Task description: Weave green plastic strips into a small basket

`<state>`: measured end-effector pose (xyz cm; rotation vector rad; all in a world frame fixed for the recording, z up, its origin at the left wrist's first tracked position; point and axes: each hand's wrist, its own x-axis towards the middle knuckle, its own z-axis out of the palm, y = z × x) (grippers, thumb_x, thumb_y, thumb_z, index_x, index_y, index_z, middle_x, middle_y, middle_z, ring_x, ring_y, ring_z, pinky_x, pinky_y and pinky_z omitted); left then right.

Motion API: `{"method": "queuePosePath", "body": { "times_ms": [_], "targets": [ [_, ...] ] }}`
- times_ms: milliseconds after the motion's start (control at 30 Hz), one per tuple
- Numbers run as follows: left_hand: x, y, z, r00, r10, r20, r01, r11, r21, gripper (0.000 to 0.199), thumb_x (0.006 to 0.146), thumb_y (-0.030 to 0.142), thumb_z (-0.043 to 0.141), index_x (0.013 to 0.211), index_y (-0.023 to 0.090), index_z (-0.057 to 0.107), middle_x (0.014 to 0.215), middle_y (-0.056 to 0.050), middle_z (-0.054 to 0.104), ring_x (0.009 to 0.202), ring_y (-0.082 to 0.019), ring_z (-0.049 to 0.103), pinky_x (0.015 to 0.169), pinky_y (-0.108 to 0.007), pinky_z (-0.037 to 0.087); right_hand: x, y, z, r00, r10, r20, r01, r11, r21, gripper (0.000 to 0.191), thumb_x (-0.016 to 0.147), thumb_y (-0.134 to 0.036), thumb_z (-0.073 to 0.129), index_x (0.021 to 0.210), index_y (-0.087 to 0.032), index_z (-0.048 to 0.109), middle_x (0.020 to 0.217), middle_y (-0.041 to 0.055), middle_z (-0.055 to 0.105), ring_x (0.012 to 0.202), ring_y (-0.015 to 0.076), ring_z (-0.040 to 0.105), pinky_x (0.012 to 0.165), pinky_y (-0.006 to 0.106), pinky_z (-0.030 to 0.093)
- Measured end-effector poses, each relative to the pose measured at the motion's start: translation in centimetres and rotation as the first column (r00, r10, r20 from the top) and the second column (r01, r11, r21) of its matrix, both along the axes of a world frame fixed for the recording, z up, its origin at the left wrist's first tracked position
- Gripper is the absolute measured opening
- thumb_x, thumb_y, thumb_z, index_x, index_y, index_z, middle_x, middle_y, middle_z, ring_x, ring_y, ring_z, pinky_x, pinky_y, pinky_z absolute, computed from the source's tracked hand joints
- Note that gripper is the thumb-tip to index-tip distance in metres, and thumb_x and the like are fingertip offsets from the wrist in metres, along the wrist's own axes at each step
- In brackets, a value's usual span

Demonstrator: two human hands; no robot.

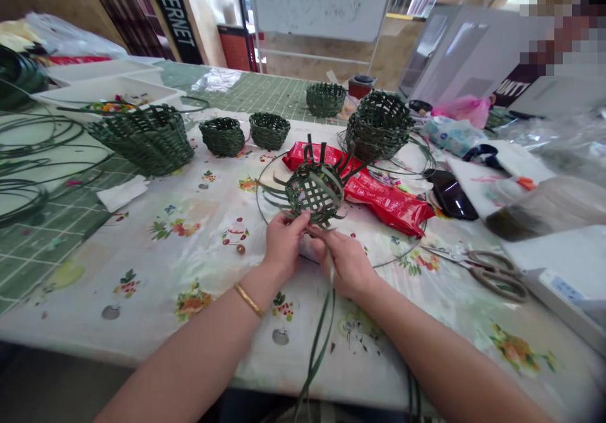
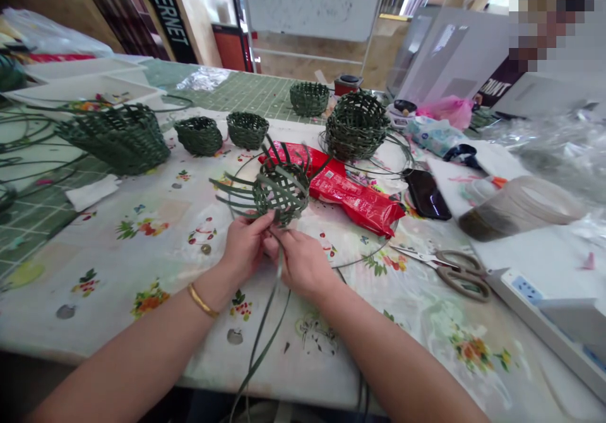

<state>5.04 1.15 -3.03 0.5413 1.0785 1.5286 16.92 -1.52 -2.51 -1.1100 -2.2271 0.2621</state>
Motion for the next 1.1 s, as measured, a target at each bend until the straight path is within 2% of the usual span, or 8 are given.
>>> {"method": "queuePosePath", "body": {
  "times_ms": [133, 300, 400, 500, 600, 667, 867, 1100],
  "targets": [
    [-0.6, 0.5, 0.3, 1.0, -0.01, -0.013, 0.009, 0.998, -0.056, 0.042, 0.056, 0.014, 0.072, 0.087, 0.02, 0.045, 0.079, 0.003, 0.059, 0.062, -0.014, 0.062, 0.053, -0.028, 0.052, 0.6, 0.6, -0.6, 0.979, -0.138, -0.153, 0.136, 0.99, -0.02, 0.024, 0.093, -0.031, 0.042, 0.093, -0.021, 0.064, 0.077, 0.0024, 0.069, 0.064, 0.0138, 0.062, 0.057, 0.025, 0.045],
    [-1.8, 1.0, 0.3, 0.94, -0.085, -0.329, 0.08, 0.996, -0.03, 0.028, 0.064, 0.019, 0.065, 0.086, 0.019, 0.048, 0.088, 0.0, 0.056, 0.06, -0.014, 0.06, 0.051, -0.03, 0.052, 1.3, 1.1, 0.0, 0.98, -0.173, -0.101, 0.199, 0.893, 0.405, 0.009, 0.081, -0.031, 0.064, 0.076, -0.023, 0.065, 0.067, 0.0003, 0.063, 0.068, 0.0154, 0.056, 0.067, 0.031, 0.041],
    [-2.4, 1.1, 0.1, 0.664, -0.093, -0.742, 0.096, 0.995, -0.039, 0.019, 0.068, 0.021, 0.062, 0.083, 0.018, 0.052, 0.085, -0.002, 0.056, 0.068, -0.016, 0.059, 0.064, -0.033, 0.052, 1.3, 0.6, 0.8, 0.976, -0.195, -0.101, 0.217, 0.78, 0.586, 0.007, 0.075, -0.03, 0.071, 0.077, -0.026, 0.066, 0.082, 0.0019, 0.066, 0.088, 0.0203, 0.058, 0.082, 0.038, 0.041],
    [-2.7, 1.0, 0.4, 0.29, -0.093, -0.952, 0.112, 0.992, -0.063, 0.011, 0.073, 0.022, 0.057, 0.082, 0.017, 0.056, 0.089, -0.007, 0.057, 0.082, -0.021, 0.059, 0.079, -0.036, 0.048, 1.1, 0.0, 1.3, 0.988, -0.151, -0.034, 0.14, 0.78, 0.61, 0.008, 0.078, -0.027, 0.068, 0.084, -0.025, 0.064, 0.102, 0.0023, 0.068, 0.106, 0.0211, 0.056, 0.095, 0.04, 0.039],
    [-2.7, 0.8, 0.8, 0.173, -0.12, -0.978, 0.106, 0.989, -0.103, 0.008, 0.075, 0.022, 0.055, 0.08, 0.017, 0.054, 0.089, -0.008, 0.057, 0.087, -0.023, 0.058, 0.079, -0.035, 0.045, 1.1, -0.1, 1.3, 0.988, -0.152, 0.018, 0.115, 0.817, 0.565, 0.007, 0.082, -0.025, 0.064, 0.089, -0.024, 0.061, 0.111, 0.0014, 0.067, 0.119, 0.0224, 0.051, 0.103, 0.042, 0.033],
    [-2.8, 0.7, 1.0, 0.233, -0.131, -0.964, 0.062, 0.991, -0.12, 0.014, 0.071, 0.023, 0.06, 0.078, 0.018, 0.049, 0.081, -0.005, 0.056, 0.082, -0.021, 0.058, 0.074, -0.032, 0.045, 1.3, 0.2, 1.0, 0.988, -0.148, -0.035, 0.145, 0.844, 0.516, 0.004, 0.085, -0.023, 0.06, 0.088, -0.024, 0.059, 0.107, 0.0013, 0.069, 0.121, 0.023, 0.05, 0.103, 0.043, 0.034],
    [-2.7, 0.9, 0.5, 0.67, -0.192, -0.717, 0.151, 0.981, -0.121, 0.042, 0.062, 0.038, 0.073, 0.074, 0.022, 0.037, 0.06, 0.007, 0.047, 0.05, -0.011, 0.05, 0.05, -0.022, 0.037, 1.8, 1.4, -0.3, 0.94, -0.179, -0.291, 0.261, 0.925, 0.275, 0.009, 0.091, -0.023, 0.046, 0.088, -0.023, 0.054, 0.095, 0.0056, 0.068, 0.103, 0.0209, 0.06, 0.097, 0.044, 0.039],
    [-2.2, -0.1, 1.1, 0.684, 0.239, -0.689, -0.046, 0.957, 0.286, 0.051, 0.057, 0.026, 0.079, 0.089, 0.022, 0.04, 0.076, 0.007, 0.045, 0.047, -0.004, 0.04, 0.045, -0.018, 0.033, 2.0, 1.8, -0.7, 0.85, -0.299, -0.434, 0.299, 0.952, -0.07, 0.016, 0.091, -0.034, 0.044, 0.085, -0.023, 0.053, 0.076, 0.0027, 0.062, 0.072, 0.0181, 0.058, 0.069, 0.034, 0.047]
  ]
}}
